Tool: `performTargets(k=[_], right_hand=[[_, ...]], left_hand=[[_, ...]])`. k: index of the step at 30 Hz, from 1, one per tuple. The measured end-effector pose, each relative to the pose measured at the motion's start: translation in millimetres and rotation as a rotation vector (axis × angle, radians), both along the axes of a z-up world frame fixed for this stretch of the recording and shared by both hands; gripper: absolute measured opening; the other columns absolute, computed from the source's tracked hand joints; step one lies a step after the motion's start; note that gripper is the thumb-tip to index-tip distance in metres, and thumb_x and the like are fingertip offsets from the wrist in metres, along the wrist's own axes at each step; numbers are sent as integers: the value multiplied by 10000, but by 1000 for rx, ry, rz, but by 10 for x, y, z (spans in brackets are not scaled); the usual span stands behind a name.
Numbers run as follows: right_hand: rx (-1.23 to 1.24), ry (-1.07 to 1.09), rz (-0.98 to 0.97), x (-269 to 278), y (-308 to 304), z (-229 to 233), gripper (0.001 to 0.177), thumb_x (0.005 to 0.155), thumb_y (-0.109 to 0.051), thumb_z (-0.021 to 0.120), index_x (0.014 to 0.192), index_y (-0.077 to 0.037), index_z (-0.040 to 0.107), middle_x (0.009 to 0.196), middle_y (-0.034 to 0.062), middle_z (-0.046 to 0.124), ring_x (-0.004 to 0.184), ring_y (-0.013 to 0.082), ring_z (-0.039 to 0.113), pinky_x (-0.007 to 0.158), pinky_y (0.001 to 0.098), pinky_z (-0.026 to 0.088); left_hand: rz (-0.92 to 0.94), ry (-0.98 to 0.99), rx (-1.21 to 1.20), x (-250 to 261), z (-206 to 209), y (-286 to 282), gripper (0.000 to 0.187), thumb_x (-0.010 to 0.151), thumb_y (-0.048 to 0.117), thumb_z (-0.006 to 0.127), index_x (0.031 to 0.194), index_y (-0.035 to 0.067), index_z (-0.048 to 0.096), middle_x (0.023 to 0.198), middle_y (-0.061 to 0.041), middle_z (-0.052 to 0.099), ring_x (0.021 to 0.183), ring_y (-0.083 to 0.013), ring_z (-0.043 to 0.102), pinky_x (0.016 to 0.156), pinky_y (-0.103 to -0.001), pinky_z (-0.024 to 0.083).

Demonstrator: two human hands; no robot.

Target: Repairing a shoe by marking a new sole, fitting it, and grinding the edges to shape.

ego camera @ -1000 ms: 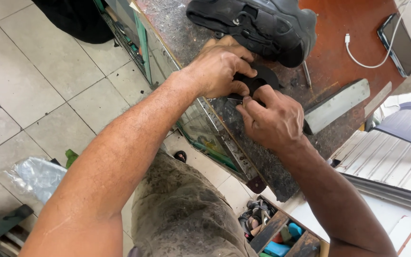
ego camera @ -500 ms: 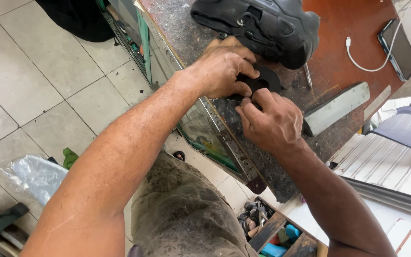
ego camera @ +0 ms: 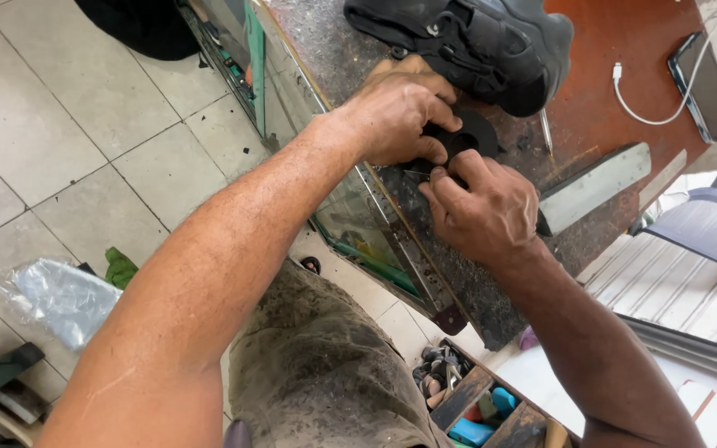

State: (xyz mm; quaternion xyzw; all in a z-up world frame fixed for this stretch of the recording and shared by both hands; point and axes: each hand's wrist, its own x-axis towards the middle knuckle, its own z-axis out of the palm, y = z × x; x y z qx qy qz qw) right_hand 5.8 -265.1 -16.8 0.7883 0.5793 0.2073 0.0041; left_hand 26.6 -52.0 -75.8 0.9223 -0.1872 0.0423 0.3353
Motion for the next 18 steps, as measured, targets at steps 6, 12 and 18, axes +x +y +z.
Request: performTargets(k=[6,12,18], right_hand=[[-13,-37,17,9,23,-19,179,995,-299,774,884,-173,712,821,37,540,603,194,551,472,336,428],[0,-21,39,10,56,11,193,1006,-273,737,848,-169,697,803,38,539,577,193,522,464,334,398],[-43,-25,16,32,29,-16,184,984,-313,777,863,-190,713,812,22,575,584,161,541,444,310,428]], left_hand=[[-20,65,18,-38,68,5,465,837,579,787,1226,326,758,1387,60,593,1274,-262,416,975,-484,308],[0,15,-9,-5,20,5,448,793,583,819,1167,337,788,1342,69,625,1246,-261,438,960,-478,318],[-12,56,10,3,60,5,464,809,596,799,1191,334,776,1363,61,608,1259,-263,424,979,-477,308]])
